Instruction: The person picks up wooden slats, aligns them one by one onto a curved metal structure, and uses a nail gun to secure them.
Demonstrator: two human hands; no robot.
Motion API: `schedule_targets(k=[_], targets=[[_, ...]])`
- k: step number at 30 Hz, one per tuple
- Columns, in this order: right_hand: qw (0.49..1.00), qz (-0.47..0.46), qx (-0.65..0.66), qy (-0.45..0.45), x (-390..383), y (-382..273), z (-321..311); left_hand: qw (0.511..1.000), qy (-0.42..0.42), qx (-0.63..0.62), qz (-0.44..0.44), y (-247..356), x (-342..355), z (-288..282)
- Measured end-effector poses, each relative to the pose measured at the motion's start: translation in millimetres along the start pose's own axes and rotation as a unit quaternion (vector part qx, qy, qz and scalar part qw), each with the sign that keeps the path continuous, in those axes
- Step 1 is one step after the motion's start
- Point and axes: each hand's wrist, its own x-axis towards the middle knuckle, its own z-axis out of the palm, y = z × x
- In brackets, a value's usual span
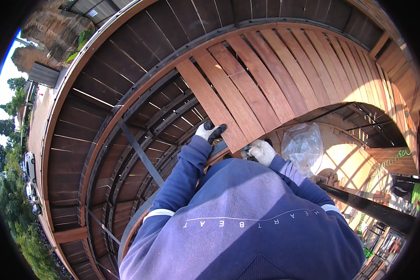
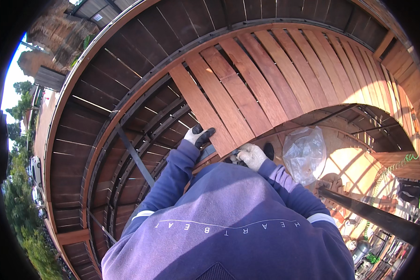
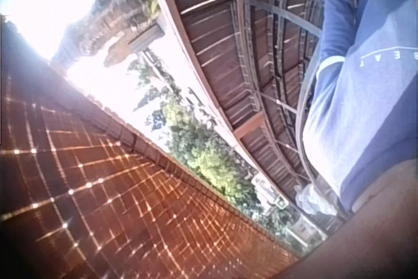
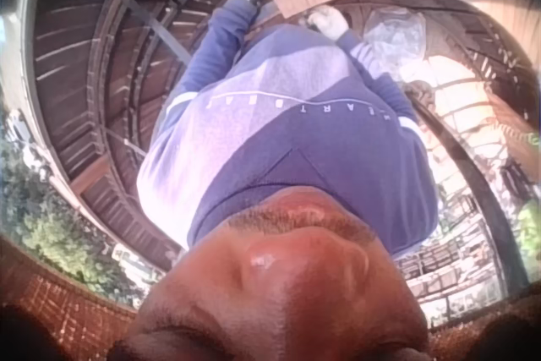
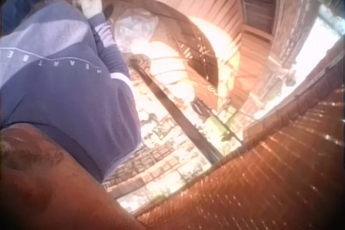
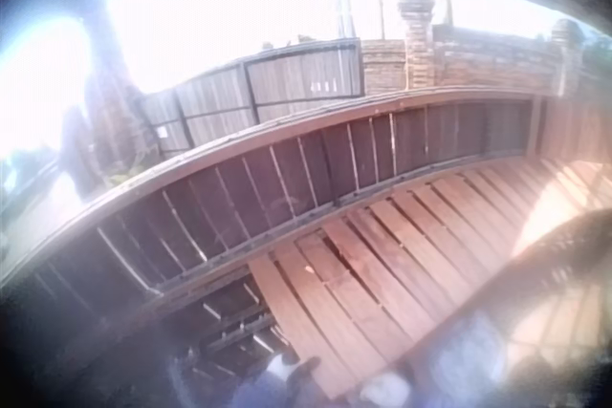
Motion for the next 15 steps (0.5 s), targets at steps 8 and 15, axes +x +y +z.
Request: schedule_targets(k=[8,15], targets=[[1.000,0.007,-0.007,0.020,-5.7,-13.4,4.4,0.999,0.013,-0.009,-0.032,-3.8,2.3,-2.1],[0.996,0.029,-0.068,0.051,-10.5,-23.6,1.5,0.985,0.168,0.036,0.027,-8.6,4.0,-7.7]])
